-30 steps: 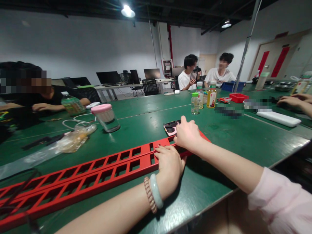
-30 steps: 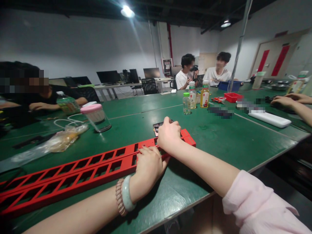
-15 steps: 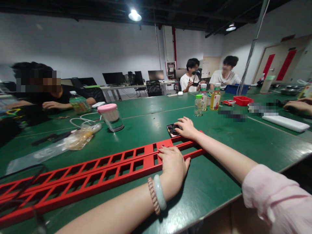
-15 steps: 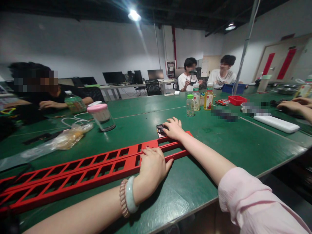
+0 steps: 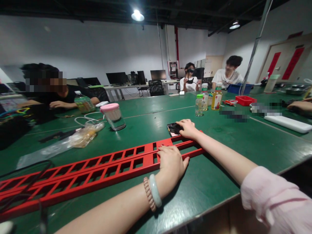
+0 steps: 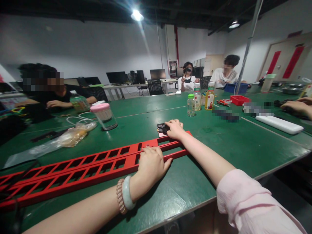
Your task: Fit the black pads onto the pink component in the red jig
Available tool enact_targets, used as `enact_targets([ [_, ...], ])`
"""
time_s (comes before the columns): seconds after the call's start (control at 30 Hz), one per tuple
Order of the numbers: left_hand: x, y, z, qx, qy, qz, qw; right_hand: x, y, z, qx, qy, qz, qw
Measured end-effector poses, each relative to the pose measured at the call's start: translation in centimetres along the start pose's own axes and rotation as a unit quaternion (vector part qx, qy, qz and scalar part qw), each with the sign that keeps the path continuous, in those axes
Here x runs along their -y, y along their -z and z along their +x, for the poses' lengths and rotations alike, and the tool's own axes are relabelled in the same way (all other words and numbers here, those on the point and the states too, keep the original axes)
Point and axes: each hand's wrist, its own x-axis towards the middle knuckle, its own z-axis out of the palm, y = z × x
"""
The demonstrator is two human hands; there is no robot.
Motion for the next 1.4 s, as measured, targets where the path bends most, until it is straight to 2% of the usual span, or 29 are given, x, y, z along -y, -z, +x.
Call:
enact_targets([
  [0.13, 1.1, 0.0, 0.0, -0.017, -0.041, -0.005, 0.999, -0.1, -0.1, 0.1, 0.012, -0.002, -0.004, 1.000],
  [0.27, 3.2, -0.8, -0.3, -0.061, -0.127, -0.016, 0.990, -0.2, -0.2, 0.2, 0.019, -0.001, -0.004, 1.000],
  [0.43, 5.5, -1.7, -0.4, -0.107, -0.171, -0.045, 0.978, 0.0, -0.2, 0.3, 0.025, -0.013, 0.004, 1.000],
  [0.73, 6.4, -3.4, 0.1, -0.140, -0.180, -0.116, 0.967, -0.1, -0.2, 0.3, 0.042, -0.027, -0.001, 0.999],
  [1.13, 6.3, -3.4, -0.2, -0.108, -0.169, -0.136, 0.970, 0.0, 0.1, -0.3, -0.019, -0.001, 0.005, 1.000],
  [1.23, 6.3, -3.5, -0.2, -0.106, -0.169, -0.141, 0.970, -0.2, 0.3, -0.4, -0.052, -0.002, 0.006, 0.999],
  [1.4, 6.4, -3.7, 0.0, -0.105, -0.175, -0.149, 0.968, -0.5, 0.6, -0.5, -0.091, 0.027, 0.054, 0.994],
])
